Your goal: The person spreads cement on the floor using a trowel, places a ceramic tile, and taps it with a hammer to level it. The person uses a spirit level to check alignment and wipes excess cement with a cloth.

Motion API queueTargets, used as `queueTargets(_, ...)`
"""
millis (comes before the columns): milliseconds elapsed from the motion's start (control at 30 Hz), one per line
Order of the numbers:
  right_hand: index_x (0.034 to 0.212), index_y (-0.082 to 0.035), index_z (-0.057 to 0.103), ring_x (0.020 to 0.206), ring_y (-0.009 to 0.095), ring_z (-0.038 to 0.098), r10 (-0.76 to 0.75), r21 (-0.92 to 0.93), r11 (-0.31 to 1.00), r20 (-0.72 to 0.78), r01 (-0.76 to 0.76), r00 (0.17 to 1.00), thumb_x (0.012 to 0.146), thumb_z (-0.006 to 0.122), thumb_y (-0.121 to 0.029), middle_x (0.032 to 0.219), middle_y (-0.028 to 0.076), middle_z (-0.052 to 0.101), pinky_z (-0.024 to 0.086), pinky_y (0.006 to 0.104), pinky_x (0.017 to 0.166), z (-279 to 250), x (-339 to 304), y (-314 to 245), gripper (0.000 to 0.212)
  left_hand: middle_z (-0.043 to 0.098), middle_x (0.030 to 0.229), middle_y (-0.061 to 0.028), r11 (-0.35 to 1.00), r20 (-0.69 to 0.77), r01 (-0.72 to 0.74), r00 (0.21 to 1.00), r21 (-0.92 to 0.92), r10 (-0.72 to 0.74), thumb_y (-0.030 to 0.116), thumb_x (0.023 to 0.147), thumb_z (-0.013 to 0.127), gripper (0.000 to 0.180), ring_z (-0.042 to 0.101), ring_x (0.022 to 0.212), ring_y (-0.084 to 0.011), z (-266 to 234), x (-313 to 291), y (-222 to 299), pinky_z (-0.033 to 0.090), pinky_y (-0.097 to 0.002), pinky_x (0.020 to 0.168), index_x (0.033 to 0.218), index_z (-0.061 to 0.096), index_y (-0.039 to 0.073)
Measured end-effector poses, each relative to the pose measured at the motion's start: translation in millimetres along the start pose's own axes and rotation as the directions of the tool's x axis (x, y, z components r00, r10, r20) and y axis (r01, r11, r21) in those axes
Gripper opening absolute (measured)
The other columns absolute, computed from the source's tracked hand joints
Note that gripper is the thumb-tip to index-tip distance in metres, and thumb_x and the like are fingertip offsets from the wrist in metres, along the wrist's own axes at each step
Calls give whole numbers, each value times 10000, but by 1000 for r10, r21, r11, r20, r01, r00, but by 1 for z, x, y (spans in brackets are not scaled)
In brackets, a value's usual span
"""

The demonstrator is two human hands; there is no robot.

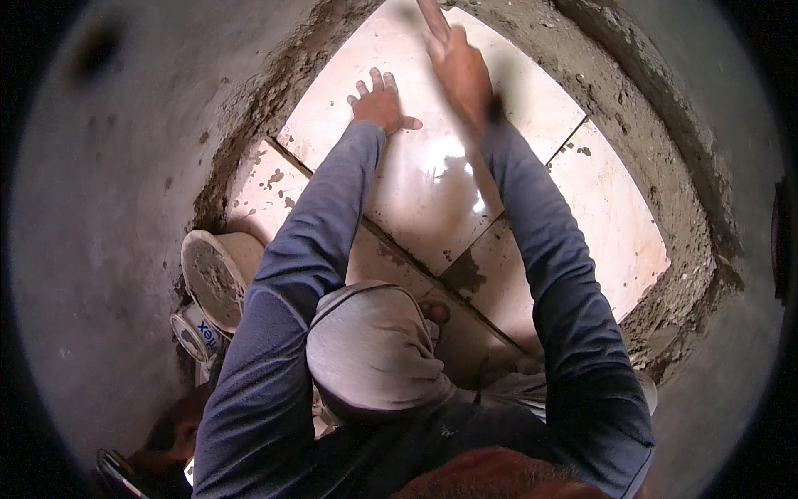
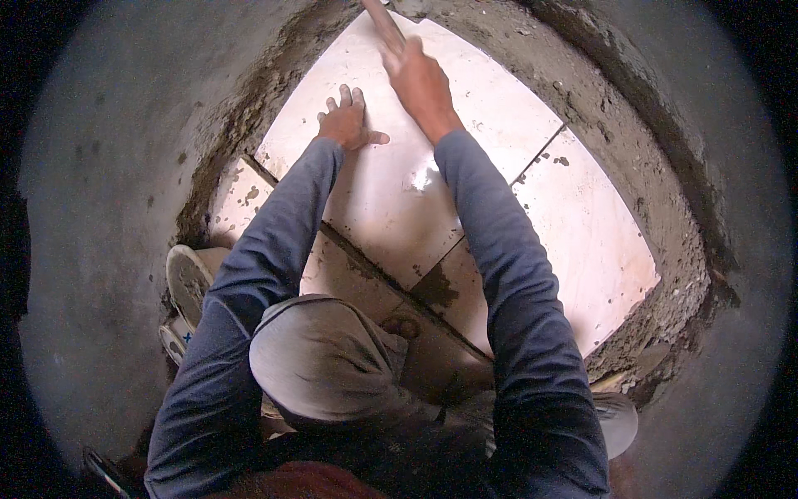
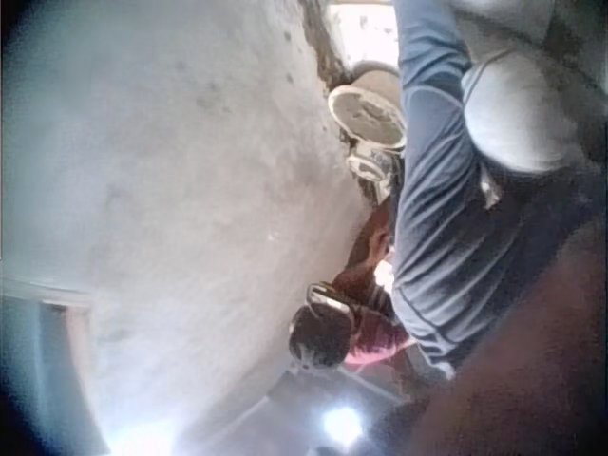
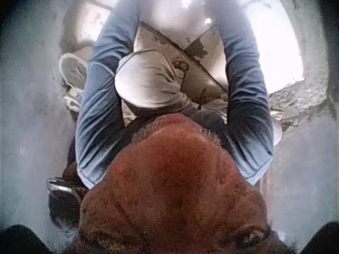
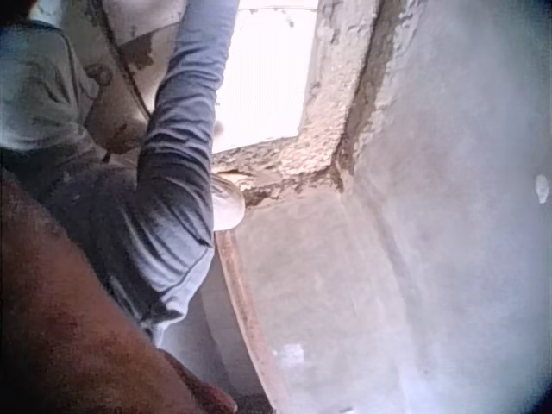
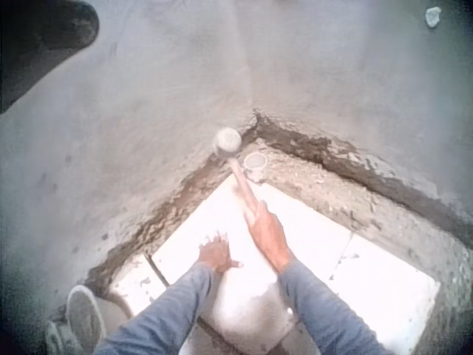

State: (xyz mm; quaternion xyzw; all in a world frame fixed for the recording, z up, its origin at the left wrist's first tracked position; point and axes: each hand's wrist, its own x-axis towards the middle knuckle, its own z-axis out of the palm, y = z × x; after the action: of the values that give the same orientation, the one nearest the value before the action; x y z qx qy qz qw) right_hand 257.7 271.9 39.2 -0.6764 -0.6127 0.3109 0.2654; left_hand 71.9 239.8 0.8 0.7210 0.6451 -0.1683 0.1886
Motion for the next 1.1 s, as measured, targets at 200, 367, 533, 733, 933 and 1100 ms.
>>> queueTargets(200, 1169, 17, 557, 916, 465, 707, -109, -21, 994, -64, 108, 992, 993, 568, -441, 974, 302, 711, 561, 539, 812, 1, -2, 11, 491, 77, 1676, -251, 999, 42, 28, 999, -17, -27, 656, 658, 851, 1346, 154, 1510, -517, -6, -1, 4, 231, -665, 1181, 1608, 145, 15)
queueTargets(367, 1172, 23, 552, 966, 467, 693, -30, -54, 998, 24, 31, 999, 1001, 558, -442, 1005, 313, 700, 545, 544, 843, -2, -3, 6, 496, 69, 1677, -248, 999, 77, 43, 996, -34, -40, 645, 667, 851, 1337, 144, 1511, -516, -9, -9, 6, 228, -667, 1183, 1610, 139, 20)
queueTargets(533, 1156, 33, 552, 951, 463, 699, 13, -48, 999, 54, -11, 998, 1004, 565, -425, 1001, 305, 702, 551, 534, 832, -6, -8, 3, 483, 71, 1674, -253, 999, 81, 31, 996, -15, -30, 650, 665, 848, 1335, 140, 1512, -516, -12, -10, 7, 250, -670, 1175, 1609, 148, 17)
queueTargets(733, 1091, 20, 544, 795, 454, 715, -83, -74, 994, -61, 78, 995, 1007, 573, -407, 874, 299, 710, 570, 534, 719, 0, -20, 8, 436, 83, 1668, -269, 1000, 75, 10, 997, 22, -11, 665, 663, 840, 1337, 181, 1500, -523, -10, -7, 8, 254, -640, 1187, 1605, 156, 7)
queueTargets(933, 1112, 42, 544, 825, 451, 714, -66, -75, 995, 14, 67, 998, 1006, 570, -418, 881, 295, 707, 566, 537, 733, 3, -26, 13, 473, 87, 1662, -285, 998, 70, 19, 997, 53, -23, 697, 646, 829, 1367, 211, 1482, -547, -4, -1, 5, 275, -627, 1177, 1604, 144, 3)
queueTargets(1100, 1117, 47, 553, 832, 451, 715, -45, -40, 998, -6, 45, 999, 1005, 571, -429, 874, 281, 713, 571, 530, 735, -9, -33, 8, 489, 93, 1660, -290, 996, 56, -2, 998, 86, -3, 709, 642, 824, 1375, 232, 1467, -565, -2, -2, 4, 289, -617, 1172, 1603, 141, 2)
